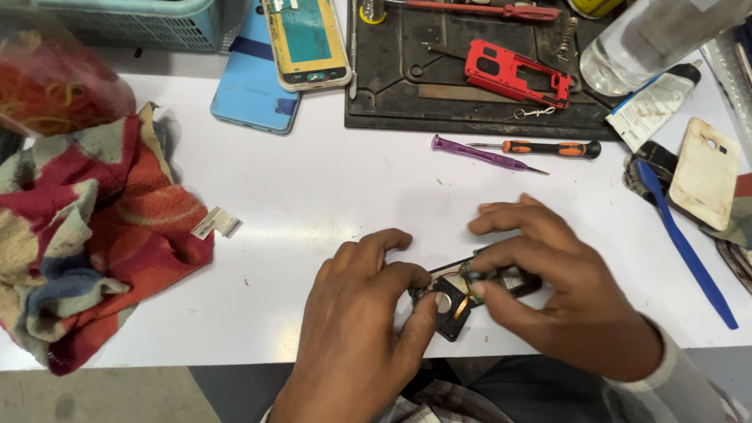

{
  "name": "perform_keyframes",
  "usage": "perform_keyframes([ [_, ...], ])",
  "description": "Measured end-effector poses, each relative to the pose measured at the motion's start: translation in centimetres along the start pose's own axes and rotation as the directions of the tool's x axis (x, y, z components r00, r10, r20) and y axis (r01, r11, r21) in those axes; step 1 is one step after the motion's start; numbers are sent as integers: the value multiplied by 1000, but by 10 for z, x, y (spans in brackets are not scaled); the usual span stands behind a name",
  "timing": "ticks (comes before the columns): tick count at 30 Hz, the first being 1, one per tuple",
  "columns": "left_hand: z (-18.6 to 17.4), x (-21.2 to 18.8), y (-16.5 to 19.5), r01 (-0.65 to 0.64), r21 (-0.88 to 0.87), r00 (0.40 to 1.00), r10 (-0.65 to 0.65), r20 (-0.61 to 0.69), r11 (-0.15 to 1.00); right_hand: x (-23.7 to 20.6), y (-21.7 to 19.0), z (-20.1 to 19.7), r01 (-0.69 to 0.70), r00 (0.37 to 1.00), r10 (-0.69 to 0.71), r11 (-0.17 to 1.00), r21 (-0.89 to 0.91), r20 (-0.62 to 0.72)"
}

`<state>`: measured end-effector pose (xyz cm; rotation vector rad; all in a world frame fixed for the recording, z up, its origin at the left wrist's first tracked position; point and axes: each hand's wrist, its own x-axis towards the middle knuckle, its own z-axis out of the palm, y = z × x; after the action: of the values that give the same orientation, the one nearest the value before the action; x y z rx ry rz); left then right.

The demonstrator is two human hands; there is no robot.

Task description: The person works on a disassembled mobile phone at a cluttered workbench, repeatedly pressing and adjusting internal components with their fingers. They rotate the phone to access different areas and continue manipulating the internal parts throughout the clip.

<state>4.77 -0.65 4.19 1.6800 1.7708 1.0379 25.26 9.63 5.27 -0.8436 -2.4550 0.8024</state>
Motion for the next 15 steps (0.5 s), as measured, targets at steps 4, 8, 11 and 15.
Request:
perform_keyframes([
  [4,1,3,3,-6,1,999,6,-39,1000,-7,7,-2,-90,995,92,995,48,-42],
  [8,2,5,5,37,-1,999,-37,-29,999,-7,11,-2,-19,997,15,999,-48,-70],
  [11,2,6,5,39,6,998,-39,-42,999,-4,8,-2,-114,991,112,993,-19,-73],
  [15,1,6,4,41,-26,997,-42,-58,999,2,-3,-2,-141,984,144,989,30,-109],
])
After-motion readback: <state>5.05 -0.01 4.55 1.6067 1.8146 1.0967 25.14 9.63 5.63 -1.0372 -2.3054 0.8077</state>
